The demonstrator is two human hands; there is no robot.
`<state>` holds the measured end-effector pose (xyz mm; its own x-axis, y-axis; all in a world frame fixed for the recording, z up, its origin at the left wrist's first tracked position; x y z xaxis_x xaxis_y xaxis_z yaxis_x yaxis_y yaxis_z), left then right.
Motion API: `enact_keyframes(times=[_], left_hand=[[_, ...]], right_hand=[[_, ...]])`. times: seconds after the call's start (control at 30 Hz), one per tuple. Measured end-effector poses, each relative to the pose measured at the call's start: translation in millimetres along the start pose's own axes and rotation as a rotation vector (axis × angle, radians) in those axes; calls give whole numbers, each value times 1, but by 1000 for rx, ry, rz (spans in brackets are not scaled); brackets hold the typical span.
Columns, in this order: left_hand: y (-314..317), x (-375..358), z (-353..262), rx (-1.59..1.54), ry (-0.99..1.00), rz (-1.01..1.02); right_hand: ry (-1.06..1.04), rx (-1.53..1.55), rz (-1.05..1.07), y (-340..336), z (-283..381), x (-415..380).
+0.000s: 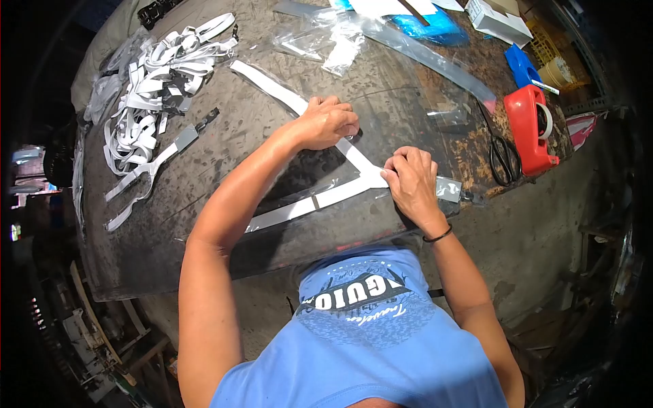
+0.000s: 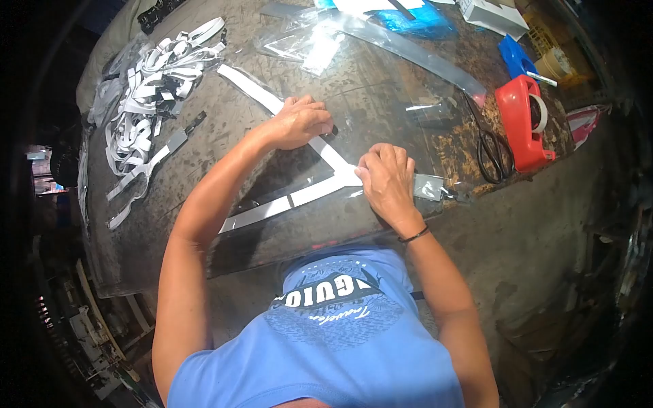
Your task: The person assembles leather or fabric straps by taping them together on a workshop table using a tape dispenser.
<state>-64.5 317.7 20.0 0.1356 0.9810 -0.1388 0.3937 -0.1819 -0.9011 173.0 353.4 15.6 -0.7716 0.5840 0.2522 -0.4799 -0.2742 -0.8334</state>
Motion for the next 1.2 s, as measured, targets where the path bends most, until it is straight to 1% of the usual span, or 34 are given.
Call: enact_keyframes(times=[0.1, 0.37, 0.43, 0.67, 0.73, 0.93, 0.97, 1.0, 1.03, 1.07, 1.1, 1.13, 1.17, 1.2], left_hand=[[3, -2, -5, -26, 1, 19], [2, 1, -20, -105, 31, 45], [1, 2, -23, -119, 79, 33], [3, 10, -37, -108, 67, 96], [8, 13, -38, -85, 102, 82], [14, 12, -46, -58, 109, 30], [14, 12, -46, -56, 111, 27], [15, 12, -46, -58, 111, 3], [16, 12, -46, -60, 111, -22], [18, 11, -46, -57, 112, -25], [17, 8, -48, -24, 114, -114], [15, 5, -50, 8, 116, -203], [16, 2, -50, 10, 117, -205], [13, -3, -49, 16, 144, -403]], right_hand=[[-14, -3, -53, 3, 0, -2], [-7, -2, -81, 3, 1, -3], [-8, 0, -83, 3, 1, -3], [-32, 2, -106, 4, -2, -4], [-27, 5, -101, 4, -3, -4], [-8, 138, -159, 5, -11, -5], [-1, 202, -177, 5, -13, -5], [6, 266, -195, 5, -15, -5], [3, 265, -198, 4, -16, -5], [48, 371, -211, 4, -18, -5], [92, 476, -225, 2, -19, -5], [89, 474, -228, 1, -19, -6], [87, 470, -239, 1, -19, -7], [86, 466, -250, -1, -19, -8]])
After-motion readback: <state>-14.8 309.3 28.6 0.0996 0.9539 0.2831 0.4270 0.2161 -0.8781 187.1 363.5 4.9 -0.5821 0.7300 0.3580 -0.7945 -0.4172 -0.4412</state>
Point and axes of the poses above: each hand's wrist, its own x-axis towards the middle knuckle, its own y-axis out of the palm, z = x × y, the point moved 2 cm from there along x, towards the middle knuckle
